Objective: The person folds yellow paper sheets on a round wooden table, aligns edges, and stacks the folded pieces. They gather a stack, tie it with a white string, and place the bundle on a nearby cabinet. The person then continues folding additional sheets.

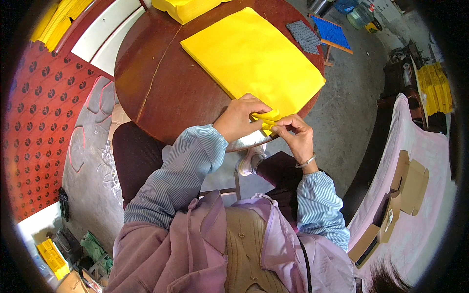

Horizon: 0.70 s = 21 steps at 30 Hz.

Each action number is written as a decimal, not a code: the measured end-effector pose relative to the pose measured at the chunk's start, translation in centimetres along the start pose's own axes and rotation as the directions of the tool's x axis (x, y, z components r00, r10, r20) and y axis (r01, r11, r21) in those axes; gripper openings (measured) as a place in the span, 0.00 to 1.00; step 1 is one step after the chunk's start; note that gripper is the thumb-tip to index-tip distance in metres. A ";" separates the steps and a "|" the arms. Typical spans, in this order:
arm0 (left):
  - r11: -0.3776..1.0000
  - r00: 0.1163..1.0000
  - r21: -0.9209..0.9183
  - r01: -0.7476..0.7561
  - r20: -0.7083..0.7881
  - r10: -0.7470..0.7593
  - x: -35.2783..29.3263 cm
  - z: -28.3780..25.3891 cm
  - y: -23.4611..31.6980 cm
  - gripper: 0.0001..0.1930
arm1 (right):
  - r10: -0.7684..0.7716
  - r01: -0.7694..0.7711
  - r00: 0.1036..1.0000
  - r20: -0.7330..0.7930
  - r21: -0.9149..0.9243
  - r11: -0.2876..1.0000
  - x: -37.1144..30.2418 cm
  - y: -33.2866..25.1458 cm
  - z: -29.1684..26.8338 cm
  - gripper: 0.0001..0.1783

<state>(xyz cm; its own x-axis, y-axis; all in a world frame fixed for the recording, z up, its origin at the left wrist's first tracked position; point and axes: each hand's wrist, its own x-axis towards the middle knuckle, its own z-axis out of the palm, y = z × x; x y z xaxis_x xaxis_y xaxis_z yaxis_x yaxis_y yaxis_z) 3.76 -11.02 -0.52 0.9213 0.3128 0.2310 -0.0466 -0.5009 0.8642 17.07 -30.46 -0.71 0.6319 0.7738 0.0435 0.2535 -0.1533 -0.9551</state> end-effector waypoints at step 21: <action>1.000 1.000 -0.006 -0.022 0.015 0.023 0.4 -0.2 -1.1 0.13 | 0.018 -0.018 0.998 -0.055 -0.004 1.000 -0.4 0.2 0.6 0.07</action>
<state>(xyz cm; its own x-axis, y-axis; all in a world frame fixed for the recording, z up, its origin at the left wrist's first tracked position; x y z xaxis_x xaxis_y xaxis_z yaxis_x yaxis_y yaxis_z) 4.07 -10.24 -1.28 0.9258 0.2891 0.2436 -0.0695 -0.5032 0.8614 16.40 -30.43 -1.13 0.6757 0.7360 0.0426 0.2451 -0.1697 -0.9545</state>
